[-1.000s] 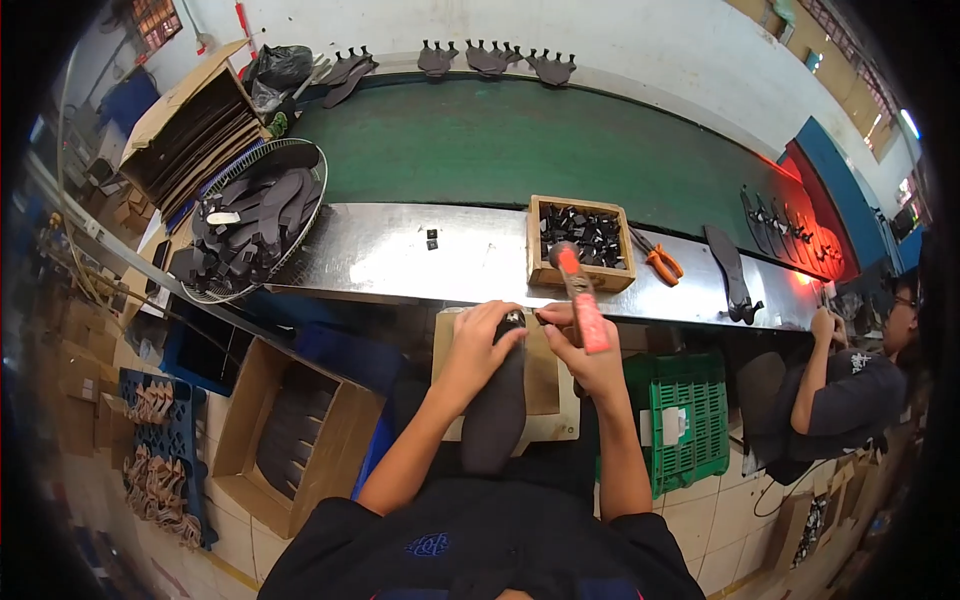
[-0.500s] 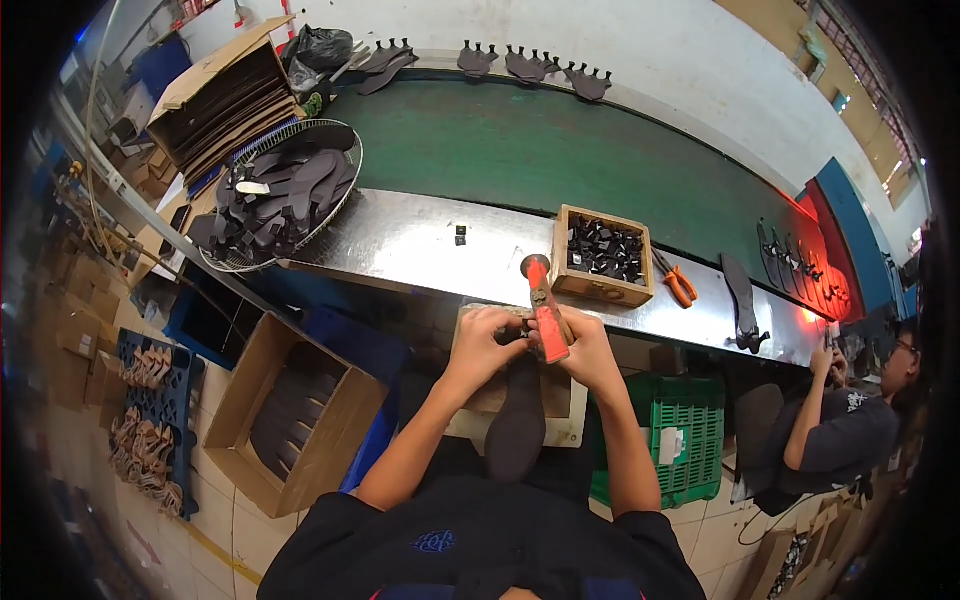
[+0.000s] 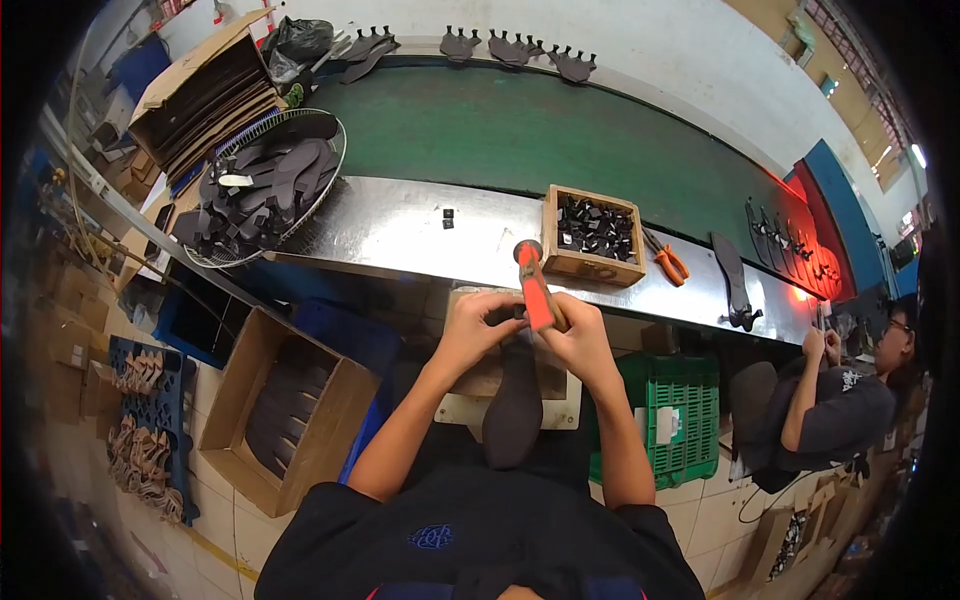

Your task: The recorder is attaching small heel components to shoe outsoles using a hammer and pins/nails at an assembly station.

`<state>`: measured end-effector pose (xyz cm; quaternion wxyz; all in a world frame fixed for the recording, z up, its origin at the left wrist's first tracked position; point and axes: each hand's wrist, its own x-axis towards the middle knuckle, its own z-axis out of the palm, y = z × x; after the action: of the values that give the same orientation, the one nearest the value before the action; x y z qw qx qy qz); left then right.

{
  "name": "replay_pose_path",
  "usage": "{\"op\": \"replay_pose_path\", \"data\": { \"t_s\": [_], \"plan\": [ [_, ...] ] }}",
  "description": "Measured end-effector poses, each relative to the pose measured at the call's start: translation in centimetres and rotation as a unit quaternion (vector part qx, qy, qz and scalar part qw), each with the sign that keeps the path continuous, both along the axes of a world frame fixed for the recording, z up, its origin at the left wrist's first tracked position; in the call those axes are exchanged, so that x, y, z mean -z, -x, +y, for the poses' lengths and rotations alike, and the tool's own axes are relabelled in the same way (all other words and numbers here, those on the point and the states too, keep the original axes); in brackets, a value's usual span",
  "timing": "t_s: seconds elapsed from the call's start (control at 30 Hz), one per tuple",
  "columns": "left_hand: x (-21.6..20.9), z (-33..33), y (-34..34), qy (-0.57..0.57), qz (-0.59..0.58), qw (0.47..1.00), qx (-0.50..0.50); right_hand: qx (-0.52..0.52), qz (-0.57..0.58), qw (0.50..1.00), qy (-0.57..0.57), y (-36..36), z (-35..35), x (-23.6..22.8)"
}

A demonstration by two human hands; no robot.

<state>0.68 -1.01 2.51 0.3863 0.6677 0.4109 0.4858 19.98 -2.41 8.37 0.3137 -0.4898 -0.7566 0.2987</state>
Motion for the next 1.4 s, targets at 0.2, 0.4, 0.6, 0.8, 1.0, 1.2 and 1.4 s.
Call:
{"op": "replay_pose_path", "data": {
  "t_s": [0.2,0.4,0.6,0.8,1.0,1.2,1.4],
  "plan": [
    [0.5,0.4,0.4,0.049,-0.010,0.999,0.002,0.022,0.232,0.966,0.109,0.1,-5.5,-4.0],
    [0.8,0.5,0.3,0.037,-0.020,0.999,0.030,0.078,0.111,0.989,0.053,1.2,-7.7,-5.0],
    [0.5,-0.2,0.5,0.083,-0.009,0.996,0.020,0.054,0.124,0.991,0.022,0.8,-8.2,-5.2],
    [0.5,-1.3,0.4,-0.019,0.122,0.992,0.009,0.114,0.081,0.986,-0.087,1.5,-9.7,-6.1],
    [0.5,-1.8,0.5,0.031,0.259,0.965,-0.014,0.087,0.000,0.994,-0.070,0.5,-9.7,-8.4],
    [0.9,-2.4,0.2,-0.051,0.259,0.963,-0.049,0.075,0.017,0.997,-0.032,0.6,-6.7,-4.3],
    [-0.5,-4.1,0.2,-0.162,0.123,0.979,-0.017,0.100,0.037,0.993,-0.045,-2.7,-5.8,-6.3]
  ]
}}
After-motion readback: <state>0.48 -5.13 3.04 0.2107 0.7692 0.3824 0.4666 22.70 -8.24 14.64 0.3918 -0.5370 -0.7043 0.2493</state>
